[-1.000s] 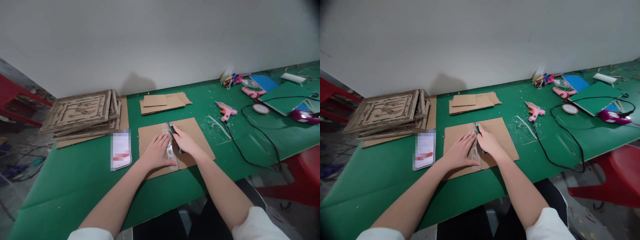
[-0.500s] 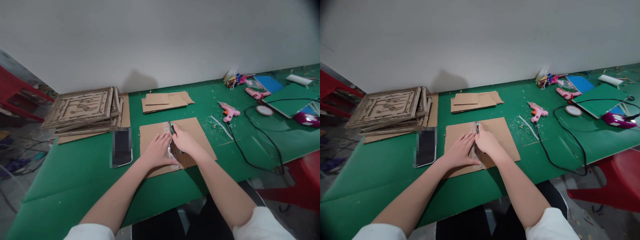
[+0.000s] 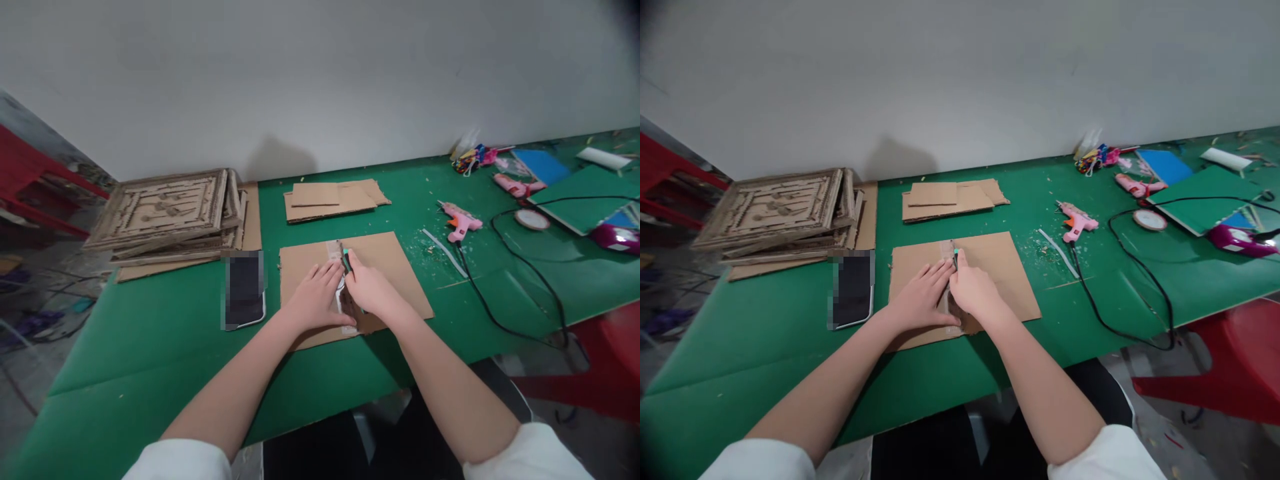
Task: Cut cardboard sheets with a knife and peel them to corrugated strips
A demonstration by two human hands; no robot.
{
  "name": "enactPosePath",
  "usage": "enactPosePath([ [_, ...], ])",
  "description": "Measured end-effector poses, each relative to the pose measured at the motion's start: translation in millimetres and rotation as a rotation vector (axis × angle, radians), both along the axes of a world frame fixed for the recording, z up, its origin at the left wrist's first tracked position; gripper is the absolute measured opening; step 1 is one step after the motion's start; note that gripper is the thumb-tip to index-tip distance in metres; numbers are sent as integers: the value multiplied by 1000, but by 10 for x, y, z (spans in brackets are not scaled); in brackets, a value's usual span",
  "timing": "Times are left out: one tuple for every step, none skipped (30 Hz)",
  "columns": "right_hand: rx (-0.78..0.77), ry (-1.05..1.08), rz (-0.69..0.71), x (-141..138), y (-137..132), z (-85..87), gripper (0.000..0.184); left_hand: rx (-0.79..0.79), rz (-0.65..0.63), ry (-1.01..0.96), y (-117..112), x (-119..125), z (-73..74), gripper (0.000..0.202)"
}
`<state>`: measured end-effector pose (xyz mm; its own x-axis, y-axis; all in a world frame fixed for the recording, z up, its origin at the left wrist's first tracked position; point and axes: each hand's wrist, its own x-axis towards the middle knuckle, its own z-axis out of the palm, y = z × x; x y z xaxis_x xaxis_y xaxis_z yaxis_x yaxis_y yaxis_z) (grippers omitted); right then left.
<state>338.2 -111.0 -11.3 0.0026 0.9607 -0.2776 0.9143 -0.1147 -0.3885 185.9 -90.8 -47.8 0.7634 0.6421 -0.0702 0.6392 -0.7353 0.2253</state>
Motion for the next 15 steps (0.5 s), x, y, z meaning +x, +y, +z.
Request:
enactPosePath([
  [-2, 0, -2, -2, -13, 2, 58, 0, 0, -1, 1, -1, -2, 108],
  [-1, -1, -2, -4, -26, 5, 57, -1, 1, -2, 2, -1, -4, 107],
  [-2, -3, -3, -7, -38, 9, 57, -2, 2, -3, 2, -1, -6, 107],
  [-5, -4, -4, -11, -50, 15, 57, -2, 3, -3, 1, -1, -8, 108],
  [-11, -8, -5, -15, -60, 21, 57, -3, 4, -4, 0, 0, -9, 108],
  [-17, -13, -7, -19, -72, 28, 57, -2, 5, -4, -1, 0, -11, 108],
  [-24, -20, -10, -23, -84, 34, 58, -2, 5, -5, -2, 1, -12, 108],
  [-30, -26, -10, -28, -99, 39, 58, -1, 5, -7, -3, 1, -13, 108],
  [-35, -30, -6, -32, -116, 42, 58, -1, 4, -10, -3, 1, -14, 108],
  [-35, -31, 1, -35, -136, 44, 59, -1, 3, -13, -4, 0, -16, 108],
  [-34, -31, 8, -37, -157, 44, 59, 0, 4, -17, -4, 0, -18, 107],
  [-33, -29, 13, -38, -178, 44, 60, 0, 4, -21, -4, -1, -20, 107],
  [-32, -28, 16, -36, -198, 45, 60, 0, 5, -26, -4, -2, -22, 107],
  [-30, -27, 12, -31, -216, 49, 60, 1, 4, -29, -4, -3, -23, 107],
  [-33, -24, 7, -21, -231, 55, 60, 0, 4, -31, -4, -5, -24, 106],
])
